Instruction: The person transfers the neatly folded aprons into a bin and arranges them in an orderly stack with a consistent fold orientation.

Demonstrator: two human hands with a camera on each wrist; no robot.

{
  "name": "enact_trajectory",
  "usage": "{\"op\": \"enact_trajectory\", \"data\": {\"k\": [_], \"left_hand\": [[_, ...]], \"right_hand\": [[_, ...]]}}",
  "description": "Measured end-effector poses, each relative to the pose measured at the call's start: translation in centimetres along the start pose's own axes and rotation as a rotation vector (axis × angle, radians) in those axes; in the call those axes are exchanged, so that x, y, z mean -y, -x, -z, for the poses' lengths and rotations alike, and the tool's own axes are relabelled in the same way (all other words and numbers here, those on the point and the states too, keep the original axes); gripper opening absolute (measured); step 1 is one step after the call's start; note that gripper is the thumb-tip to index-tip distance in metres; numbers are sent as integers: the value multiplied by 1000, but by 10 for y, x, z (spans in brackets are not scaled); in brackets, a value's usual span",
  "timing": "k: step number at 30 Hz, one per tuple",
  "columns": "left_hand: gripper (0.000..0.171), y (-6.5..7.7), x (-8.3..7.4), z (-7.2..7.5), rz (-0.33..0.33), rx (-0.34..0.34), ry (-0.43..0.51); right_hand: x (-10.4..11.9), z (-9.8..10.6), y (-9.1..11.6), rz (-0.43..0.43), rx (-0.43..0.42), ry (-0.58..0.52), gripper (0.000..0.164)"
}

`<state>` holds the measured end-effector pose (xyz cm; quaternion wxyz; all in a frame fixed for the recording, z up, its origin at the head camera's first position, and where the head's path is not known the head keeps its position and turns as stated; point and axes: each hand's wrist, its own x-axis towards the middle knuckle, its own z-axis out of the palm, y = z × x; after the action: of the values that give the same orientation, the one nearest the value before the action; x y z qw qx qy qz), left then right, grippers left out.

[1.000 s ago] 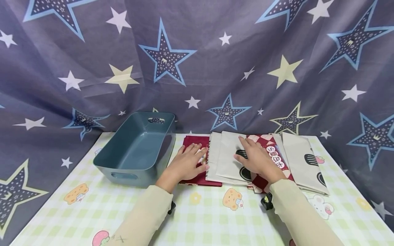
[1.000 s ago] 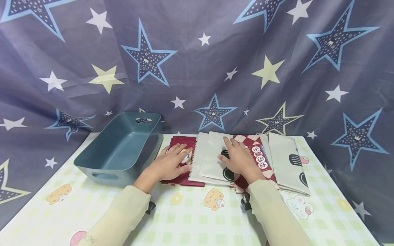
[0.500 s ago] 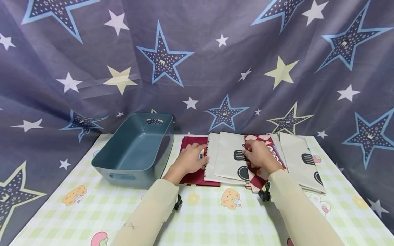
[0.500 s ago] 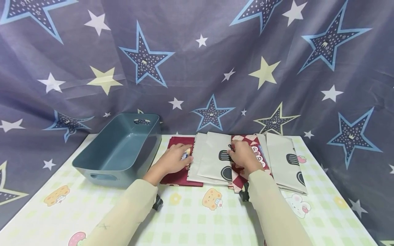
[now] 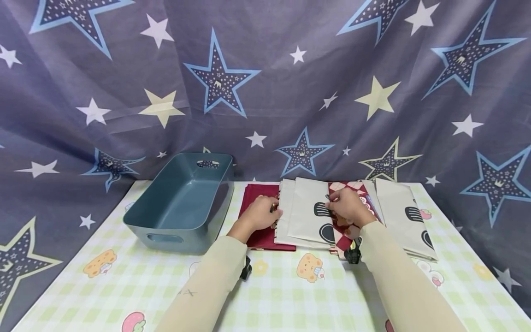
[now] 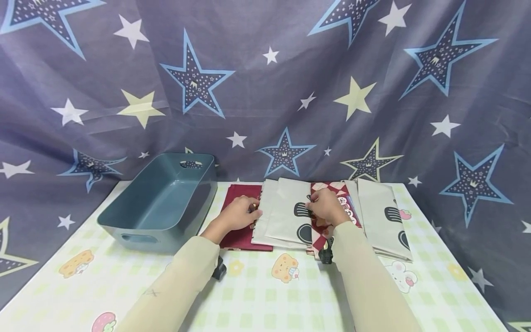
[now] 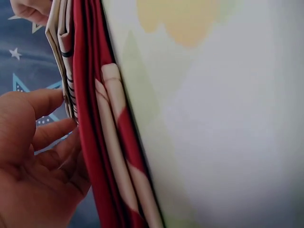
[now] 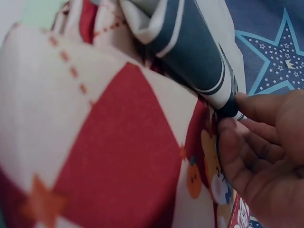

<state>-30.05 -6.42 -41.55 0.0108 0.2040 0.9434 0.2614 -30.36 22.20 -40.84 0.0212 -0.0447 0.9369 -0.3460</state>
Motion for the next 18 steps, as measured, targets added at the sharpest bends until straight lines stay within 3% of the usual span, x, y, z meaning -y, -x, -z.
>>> {"op": "enact_trajectory", "data": {"k": [5, 13, 18], "left_hand": [[31, -4, -2, -3, 42, -4, 136], [41, -7, -7, -8, 298, -64, 509], [39, -8, -9, -9, 380, -100, 658]], "right_hand": [[1, -1, 0, -86, 40, -145, 33], [8, 1, -1, -295, 56, -360, 31], [9, 2, -1, -355, 88, -463, 26]]}}
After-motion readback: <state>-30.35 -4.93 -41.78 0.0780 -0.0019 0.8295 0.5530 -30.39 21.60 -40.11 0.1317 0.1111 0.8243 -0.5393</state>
